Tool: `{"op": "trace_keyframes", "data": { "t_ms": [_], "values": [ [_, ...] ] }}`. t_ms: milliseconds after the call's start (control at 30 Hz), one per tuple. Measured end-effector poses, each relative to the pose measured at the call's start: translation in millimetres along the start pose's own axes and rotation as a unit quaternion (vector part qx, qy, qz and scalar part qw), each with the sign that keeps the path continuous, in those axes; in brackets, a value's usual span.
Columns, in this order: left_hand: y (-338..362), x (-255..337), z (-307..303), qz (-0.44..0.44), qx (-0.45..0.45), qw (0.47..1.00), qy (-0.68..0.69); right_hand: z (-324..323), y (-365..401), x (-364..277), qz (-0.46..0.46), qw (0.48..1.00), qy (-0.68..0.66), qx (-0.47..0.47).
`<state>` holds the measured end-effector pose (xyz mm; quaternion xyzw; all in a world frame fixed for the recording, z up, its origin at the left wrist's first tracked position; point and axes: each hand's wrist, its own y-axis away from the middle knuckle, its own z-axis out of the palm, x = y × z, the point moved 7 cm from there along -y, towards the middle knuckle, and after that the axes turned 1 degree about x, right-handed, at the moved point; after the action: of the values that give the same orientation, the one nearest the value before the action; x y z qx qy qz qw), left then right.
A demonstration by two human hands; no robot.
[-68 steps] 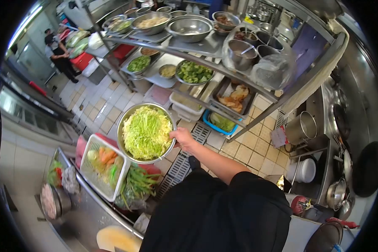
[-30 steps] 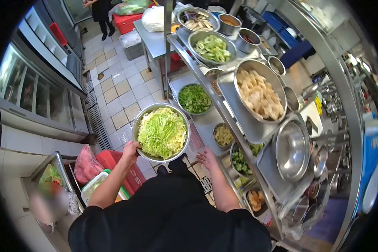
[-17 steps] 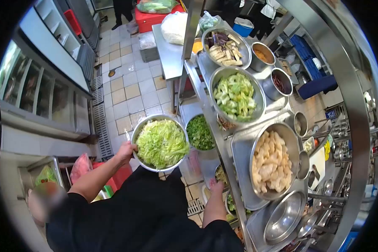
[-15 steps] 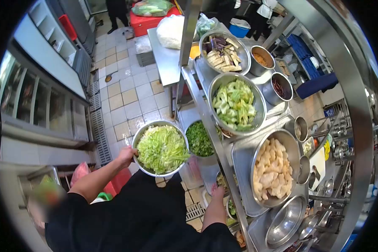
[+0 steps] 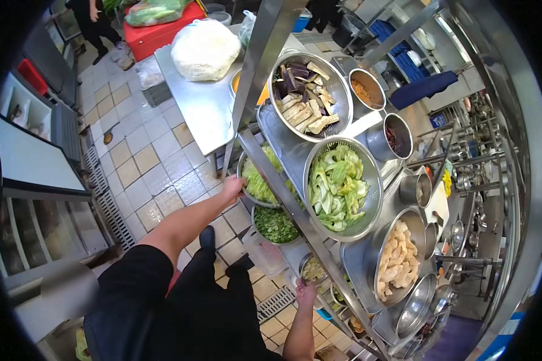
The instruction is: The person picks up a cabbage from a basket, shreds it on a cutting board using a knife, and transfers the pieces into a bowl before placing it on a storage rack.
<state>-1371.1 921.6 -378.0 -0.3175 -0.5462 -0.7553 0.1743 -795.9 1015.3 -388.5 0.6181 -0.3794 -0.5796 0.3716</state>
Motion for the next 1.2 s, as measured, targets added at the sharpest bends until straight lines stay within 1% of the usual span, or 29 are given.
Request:
{"op": "trace_keyframes", "data": {
  "t_ms": [67,133,167,267,300,400,433,500,533,600,667,700,733,800,833,900,967,1033,1100,1133,1167,1200],
  "values": [
    [-18.4,8.8,20.4,0.007,0.01,0.999,0.042,9.5,13.2,-1.4,-0.001,1.0,0.008,-0.01],
    [-46.0,4.8,23.8,0.022,0.027,0.998,0.046,29.1,40.9,-9.8,0.004,1.0,0.0,-0.013],
    [-58.3,-0.6,23.5,0.026,0.036,0.998,0.047,36.7,52.2,-17.0,-0.012,1.0,0.018,-0.012],
    [-83.4,-19.2,7.4,0.051,0.101,0.993,-0.035,65.5,76.0,-39.9,-0.069,0.991,0.103,-0.047],
    [-80.4,-25.1,1.9,0.043,0.086,0.995,-0.025,76.4,81.5,-47.2,-0.101,0.988,0.11,-0.047],
    [-93.3,-43.2,-12.6,0.07,0.073,0.987,-0.127,121.2,91.2,-69.9,-0.106,0.985,0.127,-0.047],
    [-95.3,-45.1,-16.1,0.09,0.079,0.973,-0.197,140.6,94.0,-76.3,-0.105,0.986,0.118,-0.05],
    [-97.5,-43.9,-15.4,0.131,0.088,0.93,-0.333,172.4,69.3,-83.8,-0.103,0.975,0.177,-0.085],
    [-99.8,-47.7,-15.4,0.123,0.08,0.928,-0.342,190.8,58.4,-87.5,-0.103,0.968,0.205,-0.103],
    [-103.5,-53.3,-14.8,0.109,0.063,0.925,-0.359,245.6,61.5,-98.2,-0.119,0.963,0.222,-0.095],
    [-87.4,-45.7,-14.1,0.081,0.053,0.923,-0.373,300.6,40.1,-101.5,-0.126,0.947,0.221,-0.198],
    [-81.0,-42.7,-18.4,0.067,0.049,0.921,-0.38,327.5,39.0,-101.5,-0.125,0.954,0.209,-0.176],
    [-78.5,-50.3,-25.0,0.053,0.027,0.93,-0.364,353.9,39.5,-101.2,-0.125,0.96,0.197,-0.154],
    [-69.5,-71.1,-35.4,0.029,-0.019,0.943,-0.33,398.8,22.9,-102.8,-0.147,0.941,0.246,-0.181],
    [-30.1,-61.3,-42.6,-0.064,-0.037,0.969,-0.234,418.0,7.2,-100.9,-0.137,0.943,0.235,-0.194],
    [1.2,-80.8,-71.5,-0.093,-0.08,0.979,-0.165,445.5,-26.7,-91.2,-0.115,0.947,0.207,-0.216],
    [22.7,-124.5,-125.4,-0.117,-0.054,0.982,-0.137,461.3,-54.9,-80.1,-0.08,0.956,0.192,-0.208],
    [67.2,-144.9,-183.1,-0.164,-0.021,0.972,-0.165,466.9,-66.5,-72.1,-0.063,0.949,0.232,-0.205],
    [113.2,-166.1,-247.9,-0.228,0.041,0.963,-0.137,464.3,-49.2,-73.3,-0.08,0.964,0.193,-0.166],
    [131.9,-176.7,-280.2,-0.24,0.061,0.961,-0.125,462.7,-41.6,-76.0,-0.09,0.969,0.176,-0.146],
    [150.3,-186.9,-313.0,-0.251,0.081,0.958,-0.112,456.6,-57.7,-71.7,-0.048,0.965,0.18,-0.184],
    [166.4,-200.7,-349.3,-0.264,0.113,0.951,-0.111,449.9,-54.3,-72.2,-0.054,0.966,0.191,-0.167]
  ]
}}
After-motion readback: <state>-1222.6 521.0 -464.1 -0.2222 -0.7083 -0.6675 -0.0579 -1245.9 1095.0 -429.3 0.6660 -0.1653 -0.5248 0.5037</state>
